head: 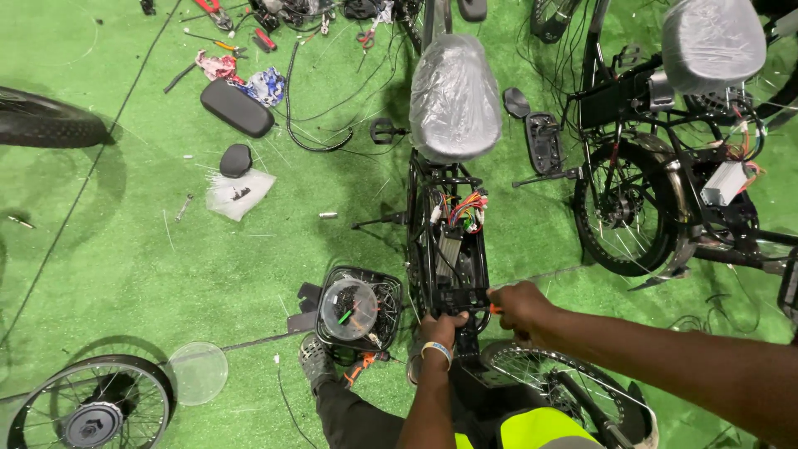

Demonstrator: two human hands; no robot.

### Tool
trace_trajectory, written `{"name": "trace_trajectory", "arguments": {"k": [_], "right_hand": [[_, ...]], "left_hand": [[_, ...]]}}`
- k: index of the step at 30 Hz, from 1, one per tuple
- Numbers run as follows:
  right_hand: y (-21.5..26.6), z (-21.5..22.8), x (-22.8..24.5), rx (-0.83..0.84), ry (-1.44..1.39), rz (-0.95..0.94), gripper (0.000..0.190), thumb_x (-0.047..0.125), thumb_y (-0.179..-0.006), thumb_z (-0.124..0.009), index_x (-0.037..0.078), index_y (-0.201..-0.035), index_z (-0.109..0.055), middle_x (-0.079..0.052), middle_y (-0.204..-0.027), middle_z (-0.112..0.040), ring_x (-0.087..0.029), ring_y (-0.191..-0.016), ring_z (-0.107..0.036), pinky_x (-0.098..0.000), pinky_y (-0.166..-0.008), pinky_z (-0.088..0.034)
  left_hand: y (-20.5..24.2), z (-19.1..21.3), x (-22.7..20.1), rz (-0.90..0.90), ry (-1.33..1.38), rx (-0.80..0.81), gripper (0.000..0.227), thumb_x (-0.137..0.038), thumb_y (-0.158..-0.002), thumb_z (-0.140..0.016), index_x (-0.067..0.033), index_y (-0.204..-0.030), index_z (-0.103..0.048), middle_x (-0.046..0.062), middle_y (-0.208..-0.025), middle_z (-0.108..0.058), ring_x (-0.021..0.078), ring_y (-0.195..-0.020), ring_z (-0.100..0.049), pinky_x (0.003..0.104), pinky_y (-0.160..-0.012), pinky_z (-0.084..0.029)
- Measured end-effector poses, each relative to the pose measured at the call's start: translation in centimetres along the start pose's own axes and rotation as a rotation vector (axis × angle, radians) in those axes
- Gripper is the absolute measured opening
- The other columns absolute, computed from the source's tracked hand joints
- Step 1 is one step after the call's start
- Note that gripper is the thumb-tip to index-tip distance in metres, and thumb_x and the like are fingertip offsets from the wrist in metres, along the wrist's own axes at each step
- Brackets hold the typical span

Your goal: The person assembles an electric bicycle by securing a black plastic cover onto the frame using a screwdriver. They also handle a black rubber grommet, inserting it into the cover before fastening it to the bike.

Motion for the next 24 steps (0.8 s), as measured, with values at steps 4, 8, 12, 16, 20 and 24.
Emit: {"name": "trace_trajectory", "arguments": {"k": [4, 8, 12, 16, 20, 24], "right_hand": [[5.4, 2.1, 4.3, 0.114, -0.083, 0.025, 0.042, 0.035, -0.084, -0.061, -0.004, -0.1, -0.062, -0.02, -0.057, -0.057, -0.023, -0.036, -0.049, -0.0339, -0.033, -0.041], [9.2, 0.6, 9.5, 0.108, 1.396, 0.862, 0.031, 0.036, -0.081, -0.07, 0.015, -0.102, -0.068, -0.013, -0.087, -0.067, -0.032, -0.076, -0.068, -0.0442, -0.062, -0.057], [7.6, -2.4, 7.1, 0.24, 1.667, 1.073, 0.01, 0.011, -0.081, -0.062, 0.005, -0.085, -0.07, -0.014, -0.076, -0.067, -0.03, -0.067, -0.068, -0.0432, -0.054, -0.055], [8.3, -1.9, 8.4, 0.241, 1.412, 0.785, 0.014, 0.016, -0.079, -0.061, 0.005, -0.079, -0.071, -0.014, -0.07, -0.066, -0.031, -0.063, -0.068, -0.044, -0.056, -0.057], [1.8, 0.1, 4.9, 0.098, 0.639, 0.248, 0.043, 0.041, -0.079, -0.063, 0.0, -0.083, -0.073, -0.02, -0.078, -0.072, -0.038, -0.08, -0.072, -0.0484, -0.066, -0.055], [-1.5, 0.2, 1.7, 0.069, 0.426, 0.048, 0.05, 0.043, -0.089, -0.06, -0.006, -0.081, -0.069, -0.02, -0.063, -0.065, -0.032, -0.054, -0.067, -0.0404, -0.049, -0.048]], "left_hand": [[-0.1, -0.5, -0.5, -0.02, 0.013, -0.002, 0.075, -0.003, -0.056, -0.087, 0.0053, -0.124, -0.055, 0.023, -0.114, -0.062, 0.0373, -0.11, -0.06, 0.047, -0.073, -0.055], [-1.0, -1.9, 0.5, -0.034, 0.017, -0.015, 0.07, -0.003, -0.052, -0.09, -0.0021, -0.115, -0.061, 0.018, -0.101, -0.067, 0.0342, -0.095, -0.067, 0.048, -0.065, -0.056], [1.1, -1.5, -1.8, -0.045, 0.049, 0.004, 0.059, 0.003, -0.054, -0.085, -0.0015, -0.109, -0.065, 0.016, -0.094, -0.068, 0.028, -0.089, -0.067, 0.043, -0.065, -0.057], [0.2, -1.6, -0.7, -0.009, 0.006, -0.022, 0.052, 0.001, -0.057, -0.086, -0.0022, -0.105, -0.067, 0.015, -0.091, -0.069, 0.0277, -0.085, -0.068, 0.044, -0.062, -0.056], [-2.0, -1.3, 1.3, -0.002, -0.04, -0.031, 0.057, 0.002, -0.055, -0.086, -0.0009, -0.108, -0.066, 0.018, -0.097, -0.069, 0.0315, -0.094, -0.067, 0.043, -0.068, -0.057], [-0.7, -1.7, 0.6, 0.001, -0.048, -0.041, 0.063, -0.004, -0.057, -0.089, -0.0026, -0.114, -0.063, 0.019, -0.103, -0.068, 0.0351, -0.099, -0.066, 0.047, -0.071, -0.057]]}}
Point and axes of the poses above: each hand's wrist, its own y-axis away from the middle knuckle, its own z-axis out of the back of the hand, x = y × z, the point moved 8 cm from there along -y, towards the middle knuckle
